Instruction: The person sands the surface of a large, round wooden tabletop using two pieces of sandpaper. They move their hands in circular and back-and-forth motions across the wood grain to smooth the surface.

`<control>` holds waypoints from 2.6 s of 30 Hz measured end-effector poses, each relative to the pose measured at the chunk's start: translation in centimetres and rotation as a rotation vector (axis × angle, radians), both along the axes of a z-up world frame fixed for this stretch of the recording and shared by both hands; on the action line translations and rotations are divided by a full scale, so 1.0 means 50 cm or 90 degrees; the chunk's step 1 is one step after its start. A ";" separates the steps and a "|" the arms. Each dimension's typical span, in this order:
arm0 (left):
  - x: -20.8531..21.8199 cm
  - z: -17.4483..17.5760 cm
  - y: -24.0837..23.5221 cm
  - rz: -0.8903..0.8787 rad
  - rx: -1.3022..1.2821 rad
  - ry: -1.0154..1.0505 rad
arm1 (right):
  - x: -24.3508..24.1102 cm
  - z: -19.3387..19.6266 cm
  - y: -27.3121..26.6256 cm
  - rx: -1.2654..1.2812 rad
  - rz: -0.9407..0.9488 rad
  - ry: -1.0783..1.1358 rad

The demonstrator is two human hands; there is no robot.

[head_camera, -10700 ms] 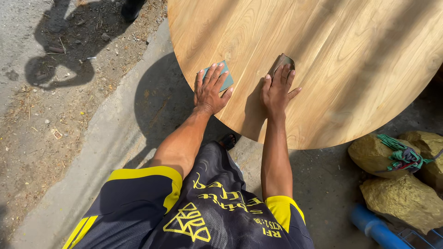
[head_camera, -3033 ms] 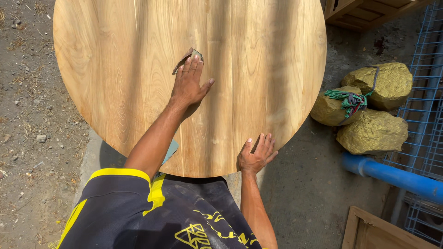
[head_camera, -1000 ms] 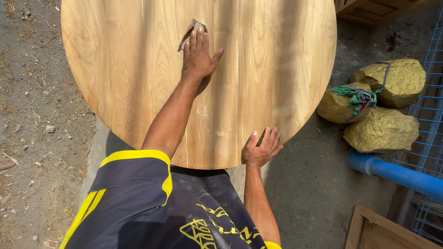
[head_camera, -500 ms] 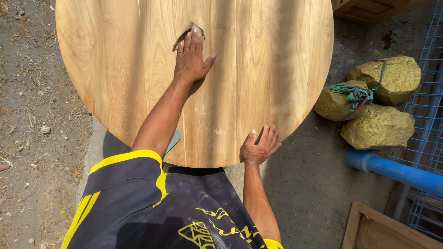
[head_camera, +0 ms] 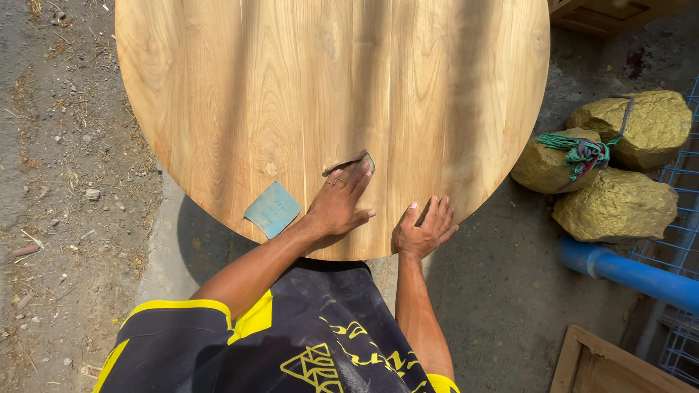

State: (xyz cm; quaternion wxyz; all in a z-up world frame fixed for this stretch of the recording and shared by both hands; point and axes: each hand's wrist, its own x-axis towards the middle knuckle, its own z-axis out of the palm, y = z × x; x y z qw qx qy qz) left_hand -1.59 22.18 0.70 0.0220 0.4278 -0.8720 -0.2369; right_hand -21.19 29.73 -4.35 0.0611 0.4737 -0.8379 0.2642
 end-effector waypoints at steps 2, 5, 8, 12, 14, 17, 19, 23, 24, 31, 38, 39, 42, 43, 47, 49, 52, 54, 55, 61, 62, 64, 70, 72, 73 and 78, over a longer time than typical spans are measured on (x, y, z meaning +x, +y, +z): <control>0.009 -0.010 -0.084 0.028 0.011 -0.007 | -0.008 -0.013 0.002 -0.001 0.006 0.006; 0.022 -0.047 -0.228 0.106 0.009 -0.012 | -0.010 -0.023 0.012 -0.001 0.009 0.007; 0.006 -0.067 -0.301 0.181 -0.017 -0.019 | -0.010 -0.023 0.008 -0.011 0.012 0.006; -0.017 -0.020 -0.182 0.144 0.011 -0.017 | 0.005 0.005 0.008 -0.015 0.020 0.000; -0.013 -0.013 -0.084 0.104 -0.004 0.021 | -0.006 -0.014 0.005 -0.013 0.017 0.009; -0.010 -0.038 0.026 0.058 -0.050 0.069 | -0.010 -0.022 0.010 -0.002 0.013 0.015; -0.002 -0.058 0.051 0.056 -0.089 0.076 | -0.009 -0.024 0.011 0.001 0.018 0.009; 0.034 -0.097 0.016 0.155 -0.142 0.324 | -0.012 -0.031 0.011 0.004 0.019 0.014; 0.047 -0.109 0.010 0.200 -0.091 0.393 | -0.013 -0.031 0.013 0.011 0.026 0.005; 0.223 -0.061 -0.039 0.408 -0.141 0.443 | 0.174 0.026 -0.025 0.075 0.182 -0.129; 0.293 -0.043 -0.015 0.470 -0.117 0.486 | 0.445 0.062 -0.005 0.141 0.639 -0.013; 0.300 -0.032 -0.008 0.493 -0.105 0.502 | 0.455 0.057 0.002 0.211 0.693 0.007; 0.320 -0.032 0.005 0.508 -0.111 0.484 | 0.425 0.048 0.017 0.238 0.683 0.066; 0.317 -0.030 0.002 0.506 -0.111 0.483 | 0.408 0.063 0.008 0.236 0.681 0.064; 0.268 -0.057 0.052 0.537 -0.065 0.440 | 0.293 0.065 0.035 0.252 0.486 0.006; 0.217 -0.056 0.057 0.535 -0.070 0.375 | 0.230 0.062 0.027 0.235 0.429 -0.001; 0.137 -0.025 0.076 0.528 0.007 0.176 | 0.166 0.077 -0.005 0.313 0.483 0.032; 0.094 -0.011 0.066 0.548 -0.038 -0.003 | 0.130 0.064 -0.078 0.406 0.480 0.010; 0.092 -0.014 0.061 0.557 -0.036 -0.007 | 0.129 0.074 -0.138 0.409 0.489 0.009; 0.053 -0.044 0.051 0.620 -0.130 -0.056 | 0.069 0.086 -0.374 0.468 0.492 -0.019; 0.055 -0.037 0.047 0.614 -0.162 -0.084 | 0.069 0.109 -0.362 0.464 0.515 -0.039; 0.053 -0.028 0.041 0.613 -0.194 -0.116 | 0.052 0.113 -0.290 0.460 0.545 -0.059; 0.047 -0.040 0.040 0.652 -0.231 -0.090 | -0.024 0.049 -0.095 0.340 0.670 0.099; 0.042 -0.040 0.046 0.658 -0.234 -0.065 | -0.033 0.048 -0.145 0.335 0.705 0.098; 0.044 -0.040 0.046 0.660 -0.231 -0.069 | -0.027 0.051 -0.195 0.337 0.708 0.095; 0.041 -0.034 0.046 0.660 -0.219 -0.060 | -0.010 0.085 -0.353 0.356 0.653 -0.010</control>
